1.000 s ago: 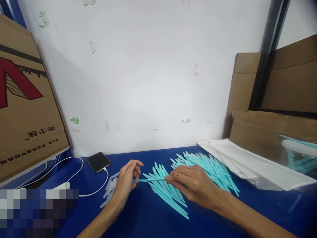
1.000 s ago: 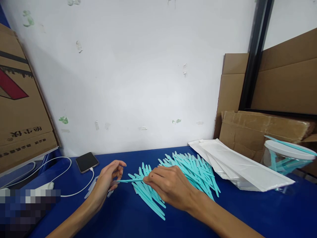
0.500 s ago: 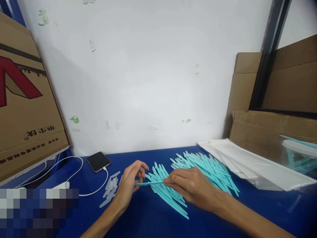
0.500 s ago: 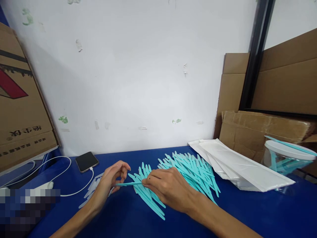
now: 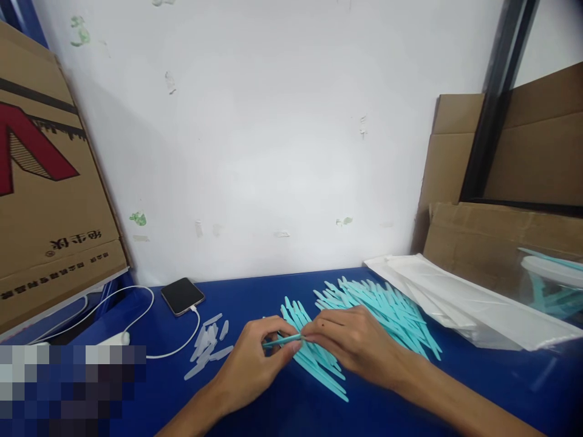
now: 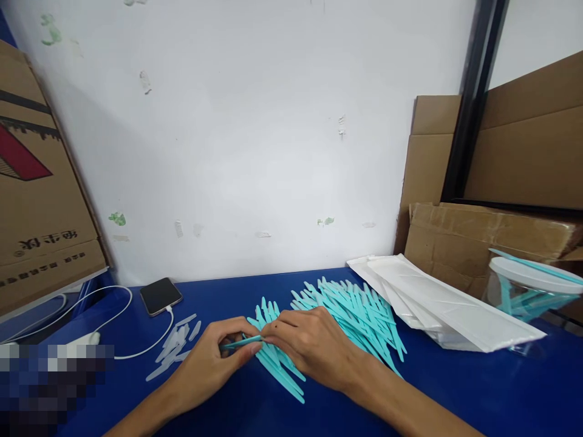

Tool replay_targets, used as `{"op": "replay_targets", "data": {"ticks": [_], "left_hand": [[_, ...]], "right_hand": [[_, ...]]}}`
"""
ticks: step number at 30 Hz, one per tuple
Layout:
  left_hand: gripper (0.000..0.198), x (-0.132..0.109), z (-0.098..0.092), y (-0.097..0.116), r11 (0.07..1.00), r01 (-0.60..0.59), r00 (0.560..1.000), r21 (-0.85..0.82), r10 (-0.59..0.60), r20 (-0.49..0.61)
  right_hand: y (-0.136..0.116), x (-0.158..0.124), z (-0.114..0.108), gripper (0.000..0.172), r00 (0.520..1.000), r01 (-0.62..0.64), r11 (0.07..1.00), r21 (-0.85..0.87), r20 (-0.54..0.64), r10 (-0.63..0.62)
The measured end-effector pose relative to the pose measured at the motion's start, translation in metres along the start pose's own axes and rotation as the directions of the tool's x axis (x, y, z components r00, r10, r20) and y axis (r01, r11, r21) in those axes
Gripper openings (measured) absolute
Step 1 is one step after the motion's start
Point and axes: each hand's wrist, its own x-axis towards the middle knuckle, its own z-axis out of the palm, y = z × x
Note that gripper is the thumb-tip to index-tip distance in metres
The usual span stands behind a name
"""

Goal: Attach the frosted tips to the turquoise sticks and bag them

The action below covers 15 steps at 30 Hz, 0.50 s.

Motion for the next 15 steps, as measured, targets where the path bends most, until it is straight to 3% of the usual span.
{"op": "replay_targets", "data": {"ticks": [10,15], "left_hand": [[0.025,-0.0034,-0.0047,0.0026,0.956,-0.175,0.984,0.237,0.179,0.004],[0.027,-0.0041,-0.0042,-0.0003,0.915,-0.222,0.974,0.337,0.219,0.048]], "right_hand": [[-0.0053,0.0,-0.0016,0.019,0.999,0.052,0.999,-0.008,0.007,-0.052],[-0.0053,-0.0018,-0.0023,0.022,0.992,0.006,1.0,-0.016,0.123,-0.004]]}}
